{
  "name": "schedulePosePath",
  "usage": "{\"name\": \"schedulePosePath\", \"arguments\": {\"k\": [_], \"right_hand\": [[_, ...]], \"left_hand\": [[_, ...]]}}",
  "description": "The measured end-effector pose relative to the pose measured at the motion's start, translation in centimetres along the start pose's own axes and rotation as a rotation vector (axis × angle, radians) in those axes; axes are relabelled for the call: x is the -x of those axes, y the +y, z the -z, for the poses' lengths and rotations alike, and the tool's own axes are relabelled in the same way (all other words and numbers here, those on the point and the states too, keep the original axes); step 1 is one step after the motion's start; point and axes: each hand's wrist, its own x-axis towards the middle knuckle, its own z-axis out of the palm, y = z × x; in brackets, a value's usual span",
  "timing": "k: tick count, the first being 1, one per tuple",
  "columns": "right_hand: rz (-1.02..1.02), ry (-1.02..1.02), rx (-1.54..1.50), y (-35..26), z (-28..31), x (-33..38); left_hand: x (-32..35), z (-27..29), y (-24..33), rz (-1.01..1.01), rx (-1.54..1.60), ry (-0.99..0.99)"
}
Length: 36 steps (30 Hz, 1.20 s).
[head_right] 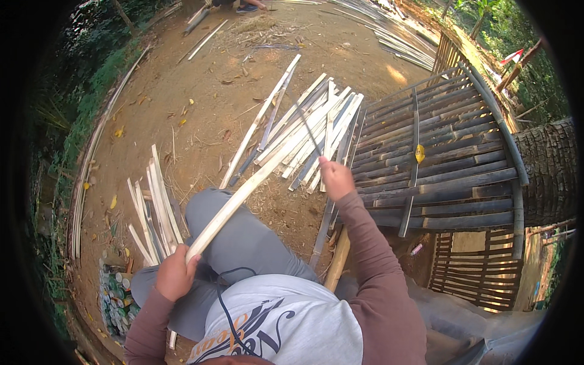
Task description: The person shaves a strip of bamboo using a large blade, drawing the blade along the length of the strip while holding it with their hands.
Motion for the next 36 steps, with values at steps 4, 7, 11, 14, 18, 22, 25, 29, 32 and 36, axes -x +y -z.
{"name": "schedulePosePath", "arguments": {"k": [4, 7, 11, 14, 18, 22, 25, 29, 32, 36], "right_hand": [[0.216, -0.178, 0.41, -3.0, -5.2, 7.3], [0.326, -0.143, 0.493, -0.8, -6.9, 7.3], [0.573, -0.141, 0.527, 2.3, -7.0, 2.4], [0.615, -0.069, 0.533, 2.1, -7.5, 0.3], [-0.158, 0.162, 0.328, 7.0, -3.4, -8.2], [-0.278, 0.402, 0.373, 13.6, 4.3, -13.4], [-0.124, 0.289, 0.036, 8.9, 0.6, -9.6], [0.137, 0.004, 0.244, -0.4, -3.3, 1.9], [0.209, -0.188, 0.456, -2.6, -5.1, 6.0], [-0.002, -0.17, 0.444, 0.2, -4.8, 1.8]], "left_hand": [[0.2, -1.1, -0.4, -0.034, -0.042, 0.04], [0.0, -1.7, -0.6, -0.061, -0.093, 0.056], [-0.7, -1.3, 0.0, -0.072, -0.112, 0.071], [-0.2, -2.5, -0.7, -0.079, -0.081, 0.141], [1.0, -2.9, -0.9, -0.073, -0.066, 0.188], [0.0, -2.2, -0.4, -0.103, -0.097, 0.185], [0.3, -2.4, -1.2, -0.053, -0.091, 0.2], [0.4, -2.3, -1.3, -0.045, 0.023, 0.217], [-0.4, -1.8, -1.4, -0.023, 0.065, 0.139], [0.0, -1.9, -1.0, 0.03, 0.049, 0.148]]}}
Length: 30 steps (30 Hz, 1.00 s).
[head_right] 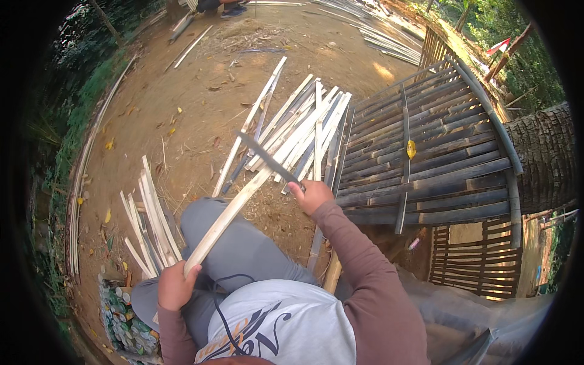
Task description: The person shaves a strip of bamboo using a large blade, drawing the blade along the length of the strip while holding it with their hands.
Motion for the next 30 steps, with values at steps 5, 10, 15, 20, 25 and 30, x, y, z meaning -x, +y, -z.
{"name": "schedulePosePath", "arguments": {"k": [5, 10, 15, 20, 25, 30], "right_hand": [[-0.456, 0.162, -0.001, 14.5, 1.7, -13.8], [-0.314, 0.298, -0.233, 14.9, 1.4, -14.6], [0.134, 0.118, -0.249, 1.5, 1.0, -0.2], [0.276, 0.054, 0.029, 1.4, -2.8, 3.5], [-0.103, 0.039, -0.106, 5.1, -2.9, -2.3], [-0.344, 0.258, -0.338, 10.6, -2.0, -8.8]], "left_hand": [[-0.2, 2.4, 2.6, 0.01, -0.234, -0.052], [-0.1, 2.2, 3.5, -0.007, -0.253, 0.023], [1.0, 1.0, 3.2, 0.09, -0.238, 0.016], [1.4, 0.4, 4.2, 0.047, -0.18, -0.015], [1.3, 0.5, 3.7, -0.026, -0.179, 0.055], [-0.8, 1.7, 2.4, -0.088, -0.191, 0.019]]}}
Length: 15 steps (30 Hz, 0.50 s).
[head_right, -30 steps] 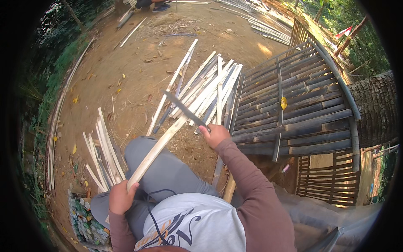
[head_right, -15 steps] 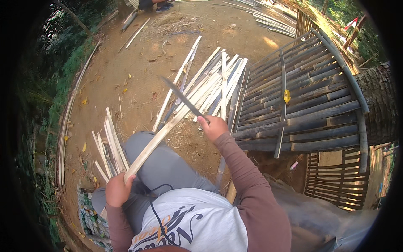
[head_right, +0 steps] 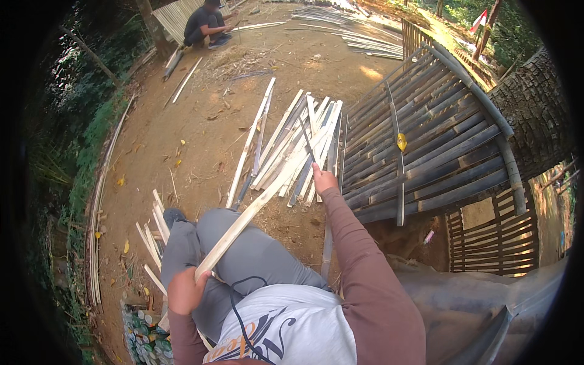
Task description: The person shaves a strip of bamboo using a large blade, drawing the blade along the length of the strip while holding it with their hands.
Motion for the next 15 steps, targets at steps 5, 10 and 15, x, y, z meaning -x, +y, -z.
{"name": "schedulePosePath", "arguments": {"k": [5, 10, 15], "right_hand": [[0.196, 0.059, -0.065, -5.9, 4.6, 0.1], [0.284, 0.051, -0.134, -10.6, 6.1, 2.8], [0.385, 0.0, -0.075, -10.9, 5.8, 13.2]], "left_hand": [[-1.3, 2.4, -1.7, 0.013, 0.109, -0.092], [-2.7, 3.8, -2.6, 0.101, 0.242, -0.171], [-4.4, 0.4, -3.0, -0.009, 0.307, -0.199]]}}
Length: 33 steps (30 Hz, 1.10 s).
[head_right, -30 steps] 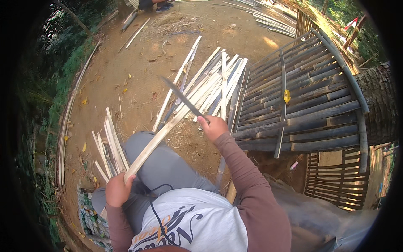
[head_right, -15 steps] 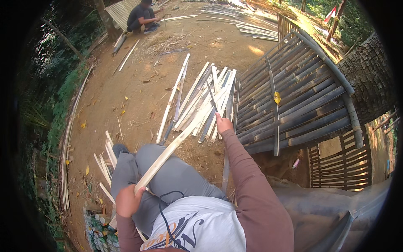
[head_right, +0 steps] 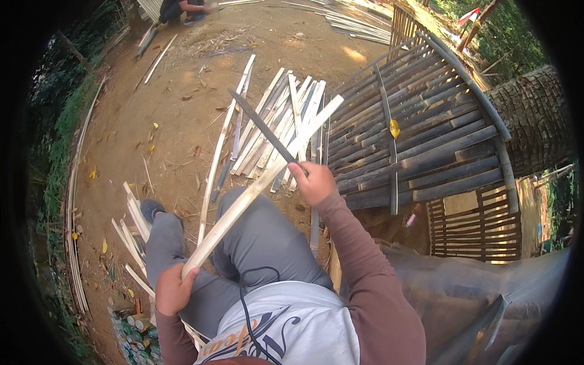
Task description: The person shaves a strip of bamboo using a large blade, drawing the blade along the length of the strip while holding it with their hands.
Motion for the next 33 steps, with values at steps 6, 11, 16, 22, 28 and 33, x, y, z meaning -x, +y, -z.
{"name": "schedulePosePath", "arguments": {"k": [6, 11, 16, 22, 28, 33], "right_hand": [[0.079, -0.21, 0.366, 3.2, 0.8, 9.6], [0.126, -0.294, 0.569, 7.6, 1.3, 9.8], [-0.171, -0.147, 0.527, 12.4, 0.8, 1.8], [-0.728, 0.309, 0.49, 25.7, 6.0, -8.7], [-0.271, 0.064, 0.138, 11.5, 1.9, -1.2], [0.057, -0.256, 0.407, 0.1, -1.1, 9.2]], "left_hand": [[-1.2, -4.7, 0.5, -0.099, -0.054, -0.001], [-0.6, -5.1, 0.0, -0.076, 0.028, -0.059], [0.2, -3.9, -1.4, -0.062, -0.071, -0.019], [1.1, -3.0, -0.3, -0.099, -0.214, 0.072], [2.9, -4.5, 0.6, -0.002, -0.342, 0.208], [1.5, -5.4, 2.1, -0.023, -0.417, 0.301]]}}
